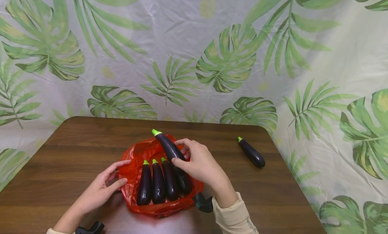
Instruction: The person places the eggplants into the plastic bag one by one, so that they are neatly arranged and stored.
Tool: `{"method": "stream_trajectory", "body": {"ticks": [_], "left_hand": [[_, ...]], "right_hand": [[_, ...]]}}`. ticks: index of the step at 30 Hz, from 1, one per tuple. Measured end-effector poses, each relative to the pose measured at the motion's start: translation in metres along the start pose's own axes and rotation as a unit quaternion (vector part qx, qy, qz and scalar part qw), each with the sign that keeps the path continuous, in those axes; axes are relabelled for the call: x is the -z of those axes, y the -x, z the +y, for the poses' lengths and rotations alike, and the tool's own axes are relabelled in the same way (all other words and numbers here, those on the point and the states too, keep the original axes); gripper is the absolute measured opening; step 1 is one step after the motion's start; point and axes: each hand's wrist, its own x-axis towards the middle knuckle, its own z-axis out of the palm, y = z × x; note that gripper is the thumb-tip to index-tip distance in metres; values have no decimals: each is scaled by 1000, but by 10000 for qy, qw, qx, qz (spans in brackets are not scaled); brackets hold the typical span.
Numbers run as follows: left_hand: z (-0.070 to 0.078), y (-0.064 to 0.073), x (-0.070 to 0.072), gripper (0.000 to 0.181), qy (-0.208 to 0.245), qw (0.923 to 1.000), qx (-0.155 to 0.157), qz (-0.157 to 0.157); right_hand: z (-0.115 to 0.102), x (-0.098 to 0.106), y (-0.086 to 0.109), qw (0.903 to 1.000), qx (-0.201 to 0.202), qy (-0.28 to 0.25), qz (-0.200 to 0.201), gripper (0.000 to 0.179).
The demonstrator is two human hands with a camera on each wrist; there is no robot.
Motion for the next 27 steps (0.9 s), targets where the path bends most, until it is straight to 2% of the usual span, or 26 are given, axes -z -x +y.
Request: {"method": "stream_trajectory", "body": {"ticks": [20,27], "left_hand": [[1,0,0,50,-60,10000,-32,6],[2,1,0,51,-21,10000,49,-3]], "right_hand": [[-7,-29,-1,9992,67,70,-375,44],[-6,-39,-2,9986,164,153,-476,45]]}}
